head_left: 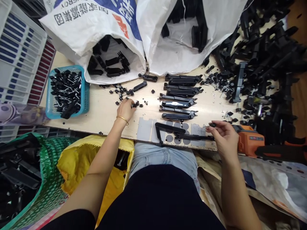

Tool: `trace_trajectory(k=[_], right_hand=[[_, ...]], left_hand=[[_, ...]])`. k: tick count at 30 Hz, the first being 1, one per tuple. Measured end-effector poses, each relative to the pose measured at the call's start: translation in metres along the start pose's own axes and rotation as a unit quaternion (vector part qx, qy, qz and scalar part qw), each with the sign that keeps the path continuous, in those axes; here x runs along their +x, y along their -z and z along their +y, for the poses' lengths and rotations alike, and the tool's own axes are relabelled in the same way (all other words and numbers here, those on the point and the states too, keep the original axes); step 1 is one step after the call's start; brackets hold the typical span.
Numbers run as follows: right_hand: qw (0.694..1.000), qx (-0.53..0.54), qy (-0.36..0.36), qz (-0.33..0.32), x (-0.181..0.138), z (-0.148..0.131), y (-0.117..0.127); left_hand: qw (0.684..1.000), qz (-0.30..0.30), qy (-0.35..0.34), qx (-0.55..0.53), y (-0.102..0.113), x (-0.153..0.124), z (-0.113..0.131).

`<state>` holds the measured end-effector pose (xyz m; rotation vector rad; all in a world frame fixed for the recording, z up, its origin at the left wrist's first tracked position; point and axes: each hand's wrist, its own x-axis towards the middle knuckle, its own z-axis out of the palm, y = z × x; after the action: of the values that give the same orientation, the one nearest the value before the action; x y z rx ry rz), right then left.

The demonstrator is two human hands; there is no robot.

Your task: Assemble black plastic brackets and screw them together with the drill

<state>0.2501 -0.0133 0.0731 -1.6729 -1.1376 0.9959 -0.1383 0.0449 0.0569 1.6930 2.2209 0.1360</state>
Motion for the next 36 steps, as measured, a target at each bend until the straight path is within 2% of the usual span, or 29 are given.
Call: trace_trajectory(k=[6,11,15,18,20,22,23,25,27,29,32,34,36], right_hand=[[0.994,-0.069,0.047,-0.072,-0.016,-0.009,-0.02],[0.99,-0.07,0.058,-0.104,-0.035,-0.01,-0.035],[0.991,-0.066,0.053,-0.106,-0.046,-0.001,-0.044],[0.992,-0.067,0.062,-0.083,-0.047,0.005,-0.049],[0.988,-0.094,0.098,-0.067,-0.047,0.005,-0.052],[0.976,-0.142,0.155,-0.062,-0.046,0.003,-0.053],[0.967,-0.164,0.183,-0.064,-0.045,0.002,-0.053],[0.955,-0.19,0.219,-0.068,-0.044,0.0,-0.052],[0.95,-0.198,0.232,-0.067,-0.043,0.001,-0.051],[0.948,-0.202,0.236,-0.065,-0.042,0.003,-0.051],[0.945,-0.211,0.242,-0.062,-0.039,0.005,-0.05],[0.943,-0.218,0.244,-0.06,-0.038,0.007,-0.049],[0.94,-0.225,0.248,-0.059,-0.037,0.008,-0.048]], left_hand=[[0.999,0.047,-0.02,-0.014,-0.011,0.001,-0.003],[0.99,0.103,-0.091,-0.04,-0.011,0.002,-0.011],[0.969,0.164,-0.061,-0.173,-0.018,-0.013,-0.011],[0.932,0.199,-0.037,-0.299,-0.025,-0.023,-0.008],[0.908,0.216,-0.036,-0.356,-0.028,-0.024,-0.006],[0.89,0.206,-0.024,-0.407,-0.029,-0.022,-0.003],[0.883,0.178,-0.012,-0.434,-0.03,-0.02,-0.001],[0.87,0.077,0.016,-0.488,-0.032,-0.017,0.007],[0.847,-0.023,0.039,-0.53,-0.037,-0.01,0.018],[0.818,-0.048,0.05,-0.571,-0.043,0.005,0.03],[0.777,0.024,0.057,-0.627,-0.047,0.046,0.041],[0.763,0.088,0.085,-0.635,-0.043,0.073,0.041],[0.758,0.132,0.111,-0.629,-0.035,0.089,0.035]])
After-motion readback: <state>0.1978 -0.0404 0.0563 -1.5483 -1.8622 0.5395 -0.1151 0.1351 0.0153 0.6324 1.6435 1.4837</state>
